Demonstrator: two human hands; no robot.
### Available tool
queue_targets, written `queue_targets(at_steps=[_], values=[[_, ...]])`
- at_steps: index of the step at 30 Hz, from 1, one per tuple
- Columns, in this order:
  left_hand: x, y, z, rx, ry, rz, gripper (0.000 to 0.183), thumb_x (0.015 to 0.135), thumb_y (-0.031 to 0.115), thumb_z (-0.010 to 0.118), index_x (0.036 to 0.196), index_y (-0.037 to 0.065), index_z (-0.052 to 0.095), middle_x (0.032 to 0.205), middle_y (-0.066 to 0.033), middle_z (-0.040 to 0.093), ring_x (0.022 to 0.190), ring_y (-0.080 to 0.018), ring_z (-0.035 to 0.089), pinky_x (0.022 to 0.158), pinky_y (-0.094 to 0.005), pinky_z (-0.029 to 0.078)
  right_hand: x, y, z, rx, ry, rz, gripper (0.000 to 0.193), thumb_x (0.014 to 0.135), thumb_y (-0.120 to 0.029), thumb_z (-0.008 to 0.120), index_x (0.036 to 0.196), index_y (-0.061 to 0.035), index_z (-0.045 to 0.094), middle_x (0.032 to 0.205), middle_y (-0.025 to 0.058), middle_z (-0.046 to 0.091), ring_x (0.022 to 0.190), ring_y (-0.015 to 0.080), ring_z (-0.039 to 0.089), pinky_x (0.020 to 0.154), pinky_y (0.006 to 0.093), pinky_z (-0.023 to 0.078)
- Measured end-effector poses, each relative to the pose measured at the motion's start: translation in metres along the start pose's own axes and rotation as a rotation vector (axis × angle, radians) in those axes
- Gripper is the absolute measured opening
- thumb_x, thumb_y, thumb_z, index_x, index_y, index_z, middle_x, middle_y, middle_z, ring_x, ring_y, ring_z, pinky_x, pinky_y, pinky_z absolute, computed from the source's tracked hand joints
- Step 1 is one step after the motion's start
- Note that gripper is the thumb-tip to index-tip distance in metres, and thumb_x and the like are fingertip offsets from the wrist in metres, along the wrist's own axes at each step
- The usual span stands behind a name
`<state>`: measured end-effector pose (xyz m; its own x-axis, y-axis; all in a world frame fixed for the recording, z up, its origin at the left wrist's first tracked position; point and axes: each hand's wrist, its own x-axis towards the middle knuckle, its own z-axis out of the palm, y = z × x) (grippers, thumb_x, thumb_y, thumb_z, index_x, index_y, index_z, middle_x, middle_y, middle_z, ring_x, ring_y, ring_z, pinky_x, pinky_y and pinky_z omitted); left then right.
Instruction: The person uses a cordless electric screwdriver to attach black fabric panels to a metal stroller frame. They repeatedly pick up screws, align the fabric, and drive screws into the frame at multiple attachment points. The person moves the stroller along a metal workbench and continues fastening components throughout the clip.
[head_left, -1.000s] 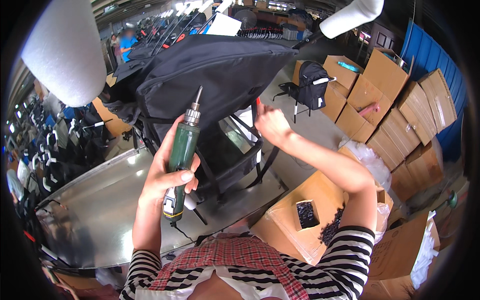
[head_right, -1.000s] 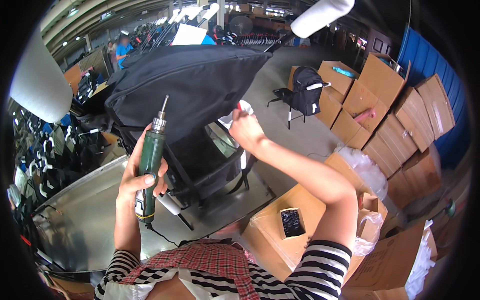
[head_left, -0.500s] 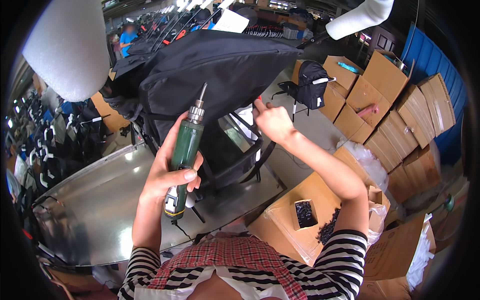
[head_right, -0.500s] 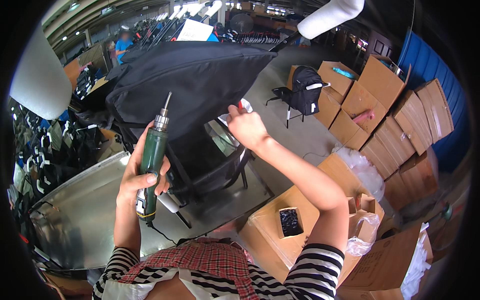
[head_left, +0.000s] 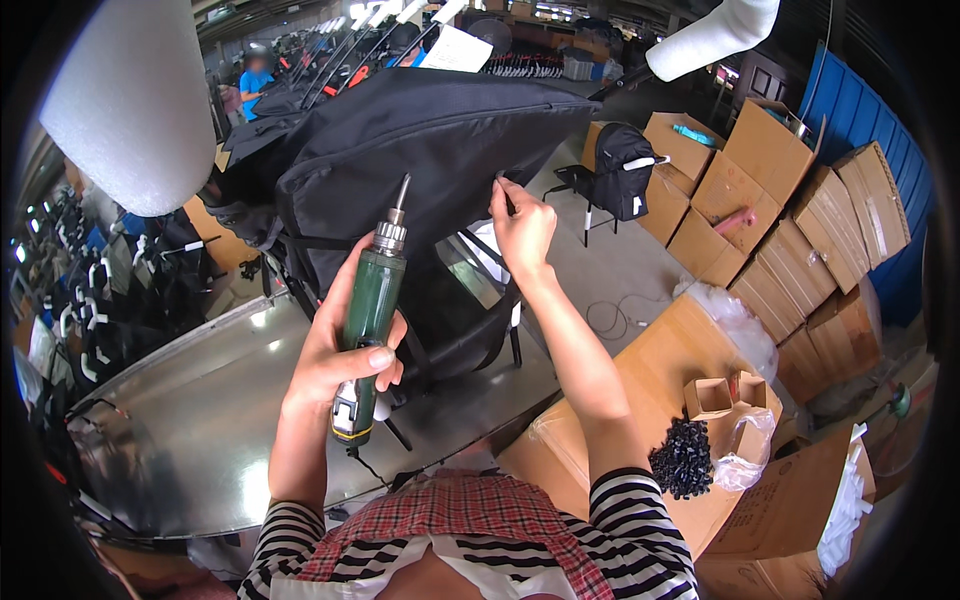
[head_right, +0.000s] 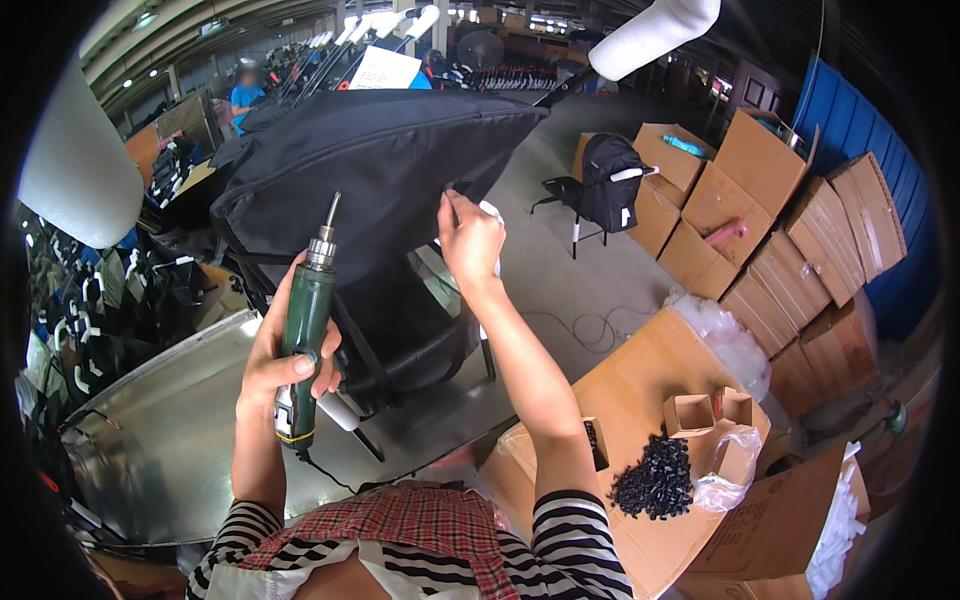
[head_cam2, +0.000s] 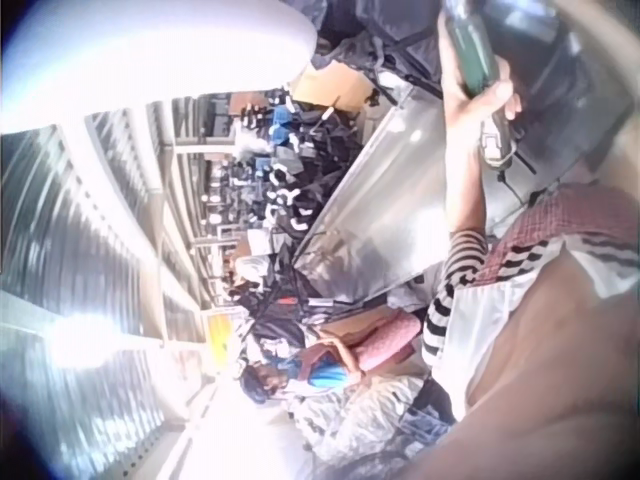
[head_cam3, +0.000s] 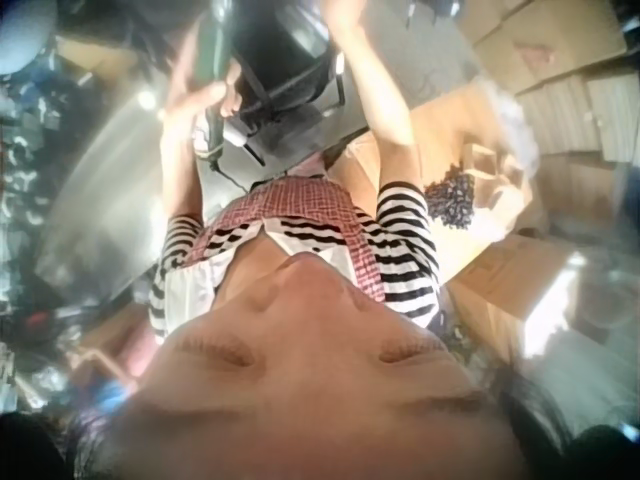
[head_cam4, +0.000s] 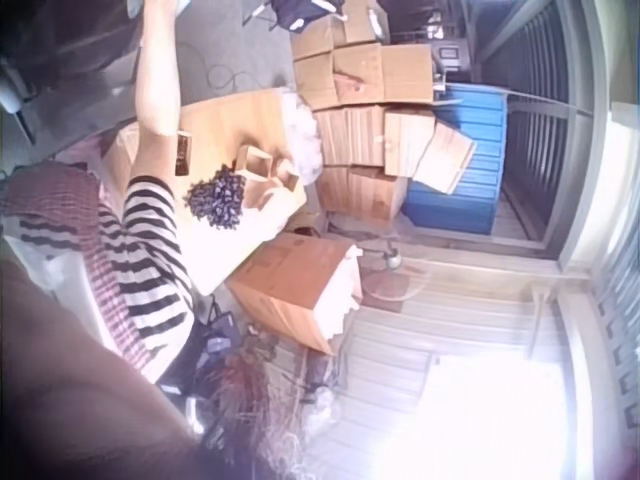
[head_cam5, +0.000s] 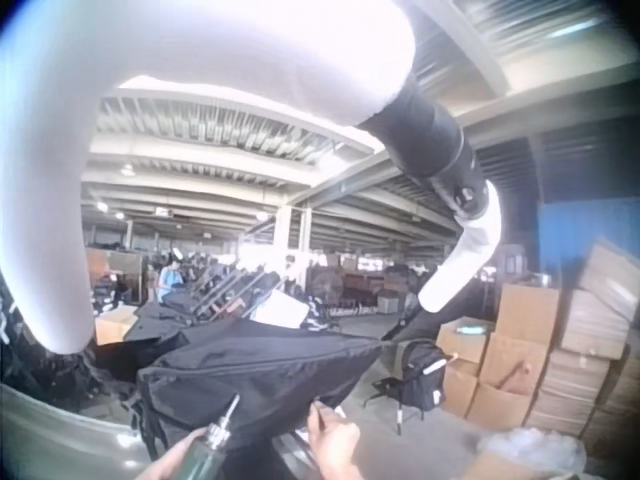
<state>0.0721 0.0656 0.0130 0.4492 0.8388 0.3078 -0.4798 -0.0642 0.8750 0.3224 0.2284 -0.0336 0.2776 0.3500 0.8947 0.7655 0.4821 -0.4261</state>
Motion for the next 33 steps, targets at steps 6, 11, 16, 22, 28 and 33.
queue_targets(at_steps=[6,11,16,22,28,33], values=[[0.001,0.001,0.002,-0.013,0.02,0.007,0.115,0.069,0.008,0.081,0.161,0.019,0.012,0.074,-0.0085,0.054,0.051,-0.0155,0.058,0.052,-0.0302,0.054,-0.002,0.004,0.01,-0.123,0.062,-0.081,0.014,0.09,-0.018,0.072,0.094,-0.0049,0.077,0.069,0.0101,0.071,0.061,0.0276,0.07,0.06,0.0346,0.055],[0.001,0.001,0.001,-0.011,0.014,0.003,0.115,0.07,0.008,0.081,0.161,0.019,0.012,0.074,-0.0086,0.054,0.05,-0.0157,0.058,0.053,-0.0302,0.054,-0.008,0.008,0.012,-0.152,0.046,-0.069,0.012,0.089,-0.018,0.072,0.091,-0.0074,0.076,0.075,0.0097,0.072,0.063,0.0291,0.069,0.063,0.0378,0.056],[0.001,0.001,0.0,-0.023,-0.022,0.006,0.114,0.071,0.008,0.081,0.161,0.019,0.011,0.075,-0.0088,0.055,0.051,-0.0159,0.058,0.053,-0.0306,0.054,-0.006,0.016,0.009,0.115,0.104,0.095,0.011,0.09,-0.016,0.071,0.09,-0.0065,0.076,0.092,0.0106,0.073,0.078,0.0317,0.07,0.071,0.0399,0.056],[0.0,0.0,-0.001,0.022,0.0,0.013,0.117,0.069,0.01,0.078,0.162,0.016,0.008,0.082,-0.0142,0.058,0.048,-0.0209,0.062,0.052,-0.036,0.057,0.0,0.001,0.012,0.016,0.076,0.186,0.018,0.086,-0.018,0.073,0.076,-0.0034,0.072,0.068,0.0124,0.068,0.067,0.0337,0.068,0.066,0.0425,0.054],[-0.003,0.004,0.002,-0.012,-0.002,0.007,0.113,0.073,0.007,0.079,0.162,0.018,0.011,0.076,-0.0091,0.055,0.051,-0.0162,0.059,0.054,-0.0305,0.055,0.015,-0.011,0.006,-0.142,-0.038,0.347,0.026,0.082,-0.023,0.07,0.098,-0.0035,0.06,0.08,0.0186,0.071,0.07,0.0411,0.068,0.069,0.0489,0.054],[0.0,0.001,0.005,0.0,-0.017,0.011,0.112,0.073,0.007,0.079,0.162,0.018,0.011,0.076,-0.009,0.055,0.052,-0.016,0.059,0.053,-0.0305,0.054,0.025,0.003,0.014,-0.216,-0.095,0.444,0.036,0.08,-0.022,0.06,0.107,0.0013,0.058,0.085,0.0297,0.069,0.082,0.049,0.069,0.078,0.0546,0.055]])
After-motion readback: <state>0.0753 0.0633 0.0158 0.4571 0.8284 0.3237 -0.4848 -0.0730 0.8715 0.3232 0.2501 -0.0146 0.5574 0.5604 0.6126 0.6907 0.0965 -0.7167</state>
